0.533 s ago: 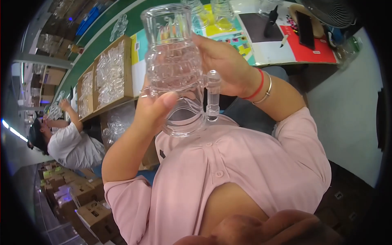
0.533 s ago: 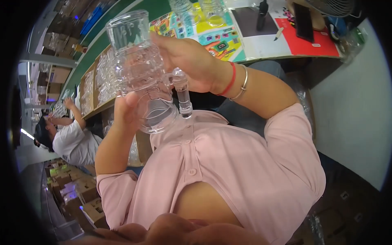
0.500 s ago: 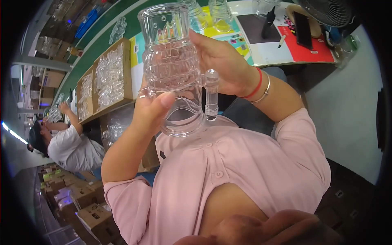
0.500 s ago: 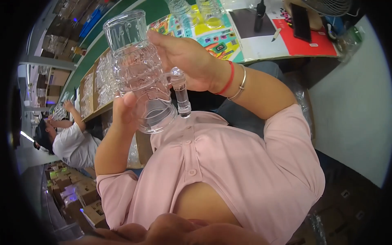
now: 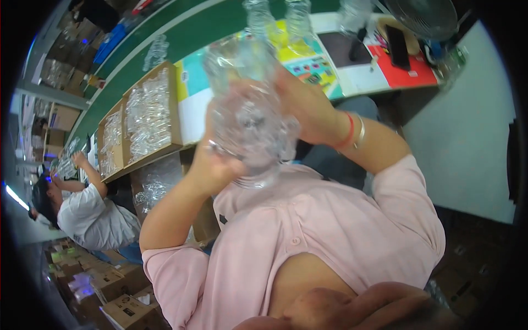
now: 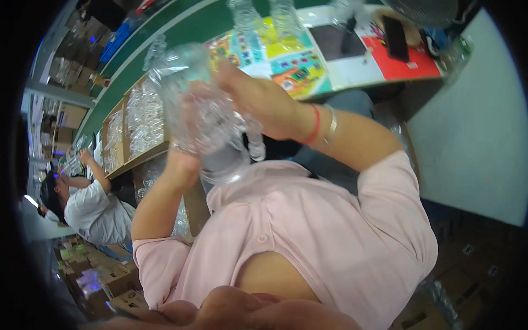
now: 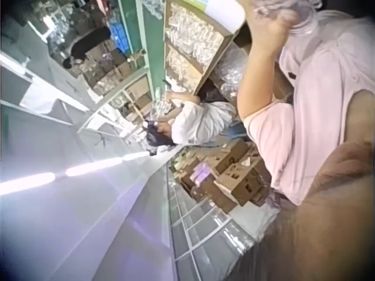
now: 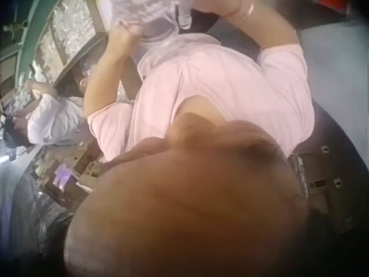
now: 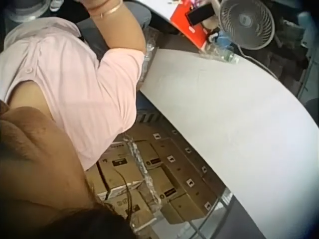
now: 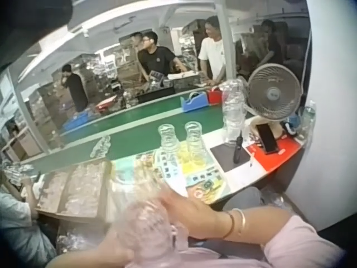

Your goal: Assembling and inspecting clear glassware components by applying a liquid adhesive or sealant at a factory workstation.

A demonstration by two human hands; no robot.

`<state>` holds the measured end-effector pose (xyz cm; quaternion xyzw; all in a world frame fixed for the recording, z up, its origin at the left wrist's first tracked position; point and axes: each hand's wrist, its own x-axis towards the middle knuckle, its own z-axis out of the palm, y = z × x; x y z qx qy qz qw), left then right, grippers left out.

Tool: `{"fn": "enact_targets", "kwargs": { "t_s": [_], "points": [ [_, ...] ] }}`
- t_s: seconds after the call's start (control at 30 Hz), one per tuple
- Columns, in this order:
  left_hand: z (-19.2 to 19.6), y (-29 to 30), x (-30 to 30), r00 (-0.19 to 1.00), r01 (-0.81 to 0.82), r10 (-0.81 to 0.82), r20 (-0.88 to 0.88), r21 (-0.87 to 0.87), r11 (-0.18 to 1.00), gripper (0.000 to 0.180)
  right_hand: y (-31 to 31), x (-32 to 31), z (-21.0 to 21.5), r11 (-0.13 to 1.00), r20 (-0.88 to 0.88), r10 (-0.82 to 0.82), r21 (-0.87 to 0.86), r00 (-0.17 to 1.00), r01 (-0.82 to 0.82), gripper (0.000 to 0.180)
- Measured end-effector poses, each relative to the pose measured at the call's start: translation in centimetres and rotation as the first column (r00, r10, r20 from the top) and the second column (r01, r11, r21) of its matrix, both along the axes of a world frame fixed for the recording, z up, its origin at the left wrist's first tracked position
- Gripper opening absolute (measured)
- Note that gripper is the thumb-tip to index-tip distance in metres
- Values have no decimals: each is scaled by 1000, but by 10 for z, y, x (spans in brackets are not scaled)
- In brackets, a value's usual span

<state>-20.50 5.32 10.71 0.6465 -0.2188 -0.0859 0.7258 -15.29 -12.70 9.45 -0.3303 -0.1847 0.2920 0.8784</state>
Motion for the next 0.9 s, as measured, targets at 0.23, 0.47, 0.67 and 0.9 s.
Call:
{"fn": "enact_targets", "kwargs": {
  "t_s": [0.23,0.47,0.67,0.9],
  "points": [
    [-36,34,-10,776,123,-275,567,291,949,99,21,-49,-30,998,811,56,-37,582,-45,51],
    [-38,45,4,644,388,-539,542,376,841,97,28,-45,-50,998,891,55,-55,451,-13,56],
    [-72,77,30,789,369,-472,393,311,876,94,58,-1,-45,974,776,126,-214,618,70,45],
    [-91,103,59,973,-66,66,-220,10,998,85,89,73,-45,920,160,9,-388,987,54,54]
  ]
}}
